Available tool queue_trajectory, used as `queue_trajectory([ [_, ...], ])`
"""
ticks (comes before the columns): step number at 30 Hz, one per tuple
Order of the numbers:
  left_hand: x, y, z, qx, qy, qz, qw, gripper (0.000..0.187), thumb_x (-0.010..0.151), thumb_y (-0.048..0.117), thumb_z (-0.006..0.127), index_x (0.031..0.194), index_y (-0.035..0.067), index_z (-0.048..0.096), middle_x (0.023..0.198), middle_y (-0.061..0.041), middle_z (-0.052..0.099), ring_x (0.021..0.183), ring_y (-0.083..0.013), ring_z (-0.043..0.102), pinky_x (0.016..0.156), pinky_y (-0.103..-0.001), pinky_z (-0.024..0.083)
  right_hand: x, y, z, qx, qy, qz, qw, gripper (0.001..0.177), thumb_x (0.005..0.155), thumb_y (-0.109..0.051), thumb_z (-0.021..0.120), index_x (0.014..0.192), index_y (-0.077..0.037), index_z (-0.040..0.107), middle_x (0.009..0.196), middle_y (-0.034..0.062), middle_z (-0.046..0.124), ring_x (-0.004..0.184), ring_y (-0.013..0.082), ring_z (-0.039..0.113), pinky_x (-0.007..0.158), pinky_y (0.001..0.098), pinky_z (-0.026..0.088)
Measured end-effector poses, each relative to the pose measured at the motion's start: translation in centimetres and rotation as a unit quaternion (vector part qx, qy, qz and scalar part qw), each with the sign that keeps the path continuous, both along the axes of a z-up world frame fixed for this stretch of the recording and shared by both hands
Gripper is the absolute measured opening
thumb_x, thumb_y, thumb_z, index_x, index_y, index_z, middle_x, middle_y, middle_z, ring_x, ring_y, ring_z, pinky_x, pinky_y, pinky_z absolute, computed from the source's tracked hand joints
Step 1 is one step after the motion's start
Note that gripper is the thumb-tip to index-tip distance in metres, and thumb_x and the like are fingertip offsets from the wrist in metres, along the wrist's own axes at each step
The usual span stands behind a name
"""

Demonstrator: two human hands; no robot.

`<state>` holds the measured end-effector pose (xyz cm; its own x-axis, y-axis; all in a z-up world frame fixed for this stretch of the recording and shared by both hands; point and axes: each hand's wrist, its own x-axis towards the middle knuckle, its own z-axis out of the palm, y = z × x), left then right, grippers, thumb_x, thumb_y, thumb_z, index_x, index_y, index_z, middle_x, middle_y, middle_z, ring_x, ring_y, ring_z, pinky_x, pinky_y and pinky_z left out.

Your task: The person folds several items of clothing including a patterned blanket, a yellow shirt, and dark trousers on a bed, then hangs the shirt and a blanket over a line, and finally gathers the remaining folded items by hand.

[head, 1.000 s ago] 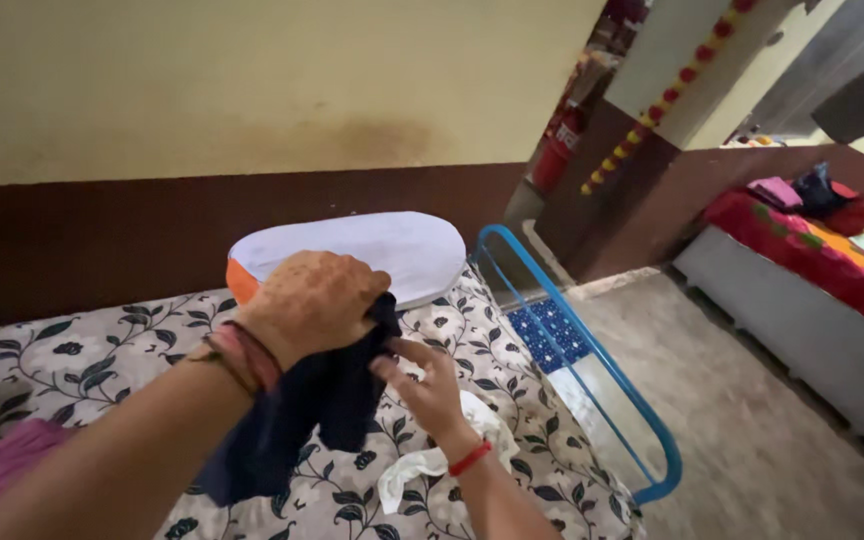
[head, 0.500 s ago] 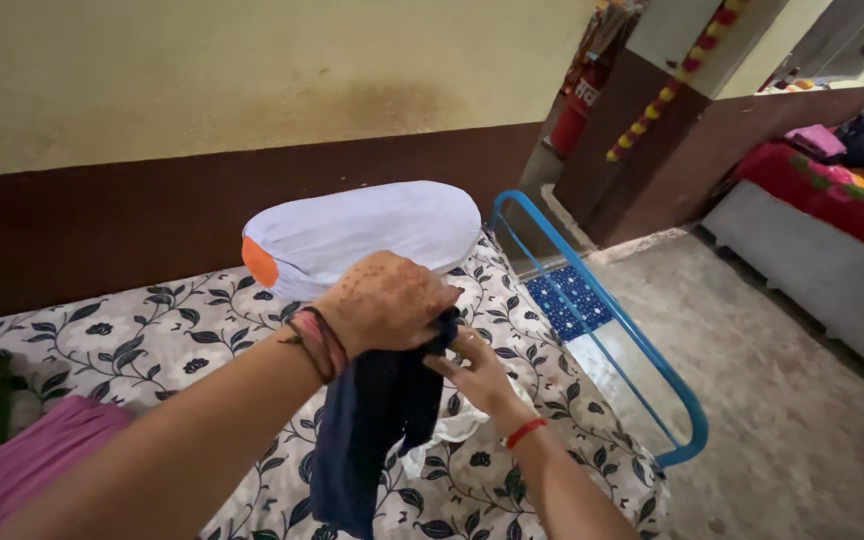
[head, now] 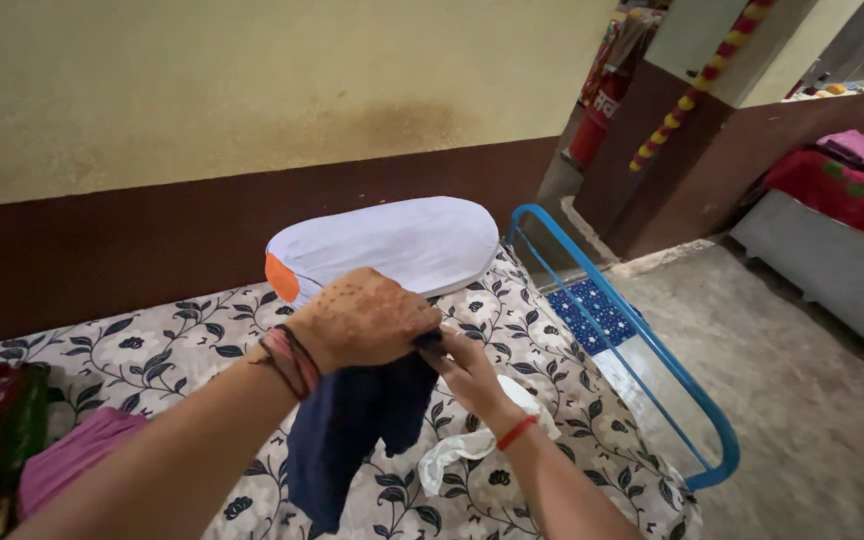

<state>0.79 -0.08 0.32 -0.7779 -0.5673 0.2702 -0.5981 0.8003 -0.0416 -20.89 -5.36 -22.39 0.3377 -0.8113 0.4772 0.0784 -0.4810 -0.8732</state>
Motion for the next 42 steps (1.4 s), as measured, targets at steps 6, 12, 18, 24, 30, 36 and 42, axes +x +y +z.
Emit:
queue_trajectory([
  [6, 2.0, 0.1, 1.2, -0.067, 0.019, -0.081, 0.994, 0.019, 0.082, 0.021, 0.069, 0.099, 0.015, 0.066, 0.083, -0.005, 0.068, 0.076, -0.0281, 0.071, 0.067, -0.045, 0.056, -0.8, -0.6, -3.0, 0.149, 0.225, -0.009, 0.963, 0.034, 0.094, -0.001, 0.066, 0.127, -0.003, 0.064, 0.117, 0.0065, 0.073, 0.111, 0.0150, 0.065, 0.098, 0.0297, 0.050],
  [12, 5.0, 0.4, 3.0, -0.093, 0.033, -0.041, 0.994, 0.023, 0.078, 0.018, 0.072, 0.099, 0.013, 0.064, 0.085, -0.004, 0.067, 0.081, -0.0276, 0.071, 0.068, -0.045, 0.056, -0.8, -1.0, -3.9, 0.078, 0.228, 0.015, 0.971, 0.031, 0.088, -0.003, 0.068, 0.119, -0.002, 0.065, 0.114, 0.0093, 0.074, 0.109, 0.0207, 0.070, 0.095, 0.0342, 0.055],
  [18, 9.0, 0.3, 3.4, -0.071, 0.087, 0.119, 0.987, 0.031, 0.079, 0.024, 0.073, 0.109, 0.018, 0.069, 0.099, -0.002, 0.074, 0.090, -0.0289, 0.072, 0.072, -0.042, 0.057, -1.9, 1.7, -2.1, 0.137, 0.369, -0.049, 0.918, 0.029, 0.094, -0.027, 0.069, 0.113, -0.006, 0.073, 0.104, 0.0121, 0.074, 0.096, 0.0254, 0.071, 0.085, 0.0367, 0.055],
  [24, 11.3, -1.0, 2.2, -0.113, 0.165, 0.225, 0.954, 0.030, 0.084, 0.030, 0.071, 0.112, 0.017, 0.071, 0.106, -0.005, 0.076, 0.093, -0.0289, 0.073, 0.076, -0.042, 0.059, -3.9, 0.5, -4.3, 0.210, 0.325, -0.090, 0.918, 0.029, 0.092, -0.028, 0.070, 0.109, -0.005, 0.075, 0.096, 0.0131, 0.078, 0.090, 0.0276, 0.074, 0.083, 0.0352, 0.055],
  [30, 13.1, -2.9, 0.2, -0.018, 0.178, 0.370, 0.912, 0.041, 0.090, 0.053, 0.067, 0.112, 0.019, 0.072, 0.104, -0.009, 0.076, 0.096, -0.0311, 0.072, 0.080, -0.043, 0.058, -7.0, -1.8, -2.7, 0.000, 0.222, -0.237, 0.946, 0.023, 0.101, -0.024, 0.057, 0.110, -0.005, 0.064, 0.096, 0.0186, 0.071, 0.088, 0.0347, 0.068, 0.080, 0.0401, 0.053],
  [36, 14.7, -4.8, -2.8, 0.260, 0.049, 0.349, 0.899, 0.072, 0.057, 0.059, 0.092, 0.119, 0.028, 0.073, 0.104, -0.005, 0.078, 0.105, -0.0236, 0.074, 0.097, -0.039, 0.055, -10.3, -2.6, 5.5, 0.033, 0.375, -0.203, 0.904, 0.027, 0.100, -0.032, 0.058, 0.113, -0.010, 0.065, 0.091, 0.0190, 0.073, 0.084, 0.0378, 0.073, 0.074, 0.0449, 0.056],
  [42, 12.9, -10.5, -5.6, 0.220, -0.059, 0.337, 0.914, 0.070, 0.068, 0.060, 0.086, 0.127, 0.026, 0.068, 0.118, -0.008, 0.072, 0.113, -0.0283, 0.068, 0.099, -0.040, 0.053, -12.9, -6.9, 8.9, -0.035, 0.481, -0.117, 0.868, 0.056, 0.077, -0.049, 0.078, 0.115, -0.010, 0.066, 0.092, 0.0183, 0.075, 0.089, 0.0380, 0.073, 0.079, 0.0445, 0.057],
])
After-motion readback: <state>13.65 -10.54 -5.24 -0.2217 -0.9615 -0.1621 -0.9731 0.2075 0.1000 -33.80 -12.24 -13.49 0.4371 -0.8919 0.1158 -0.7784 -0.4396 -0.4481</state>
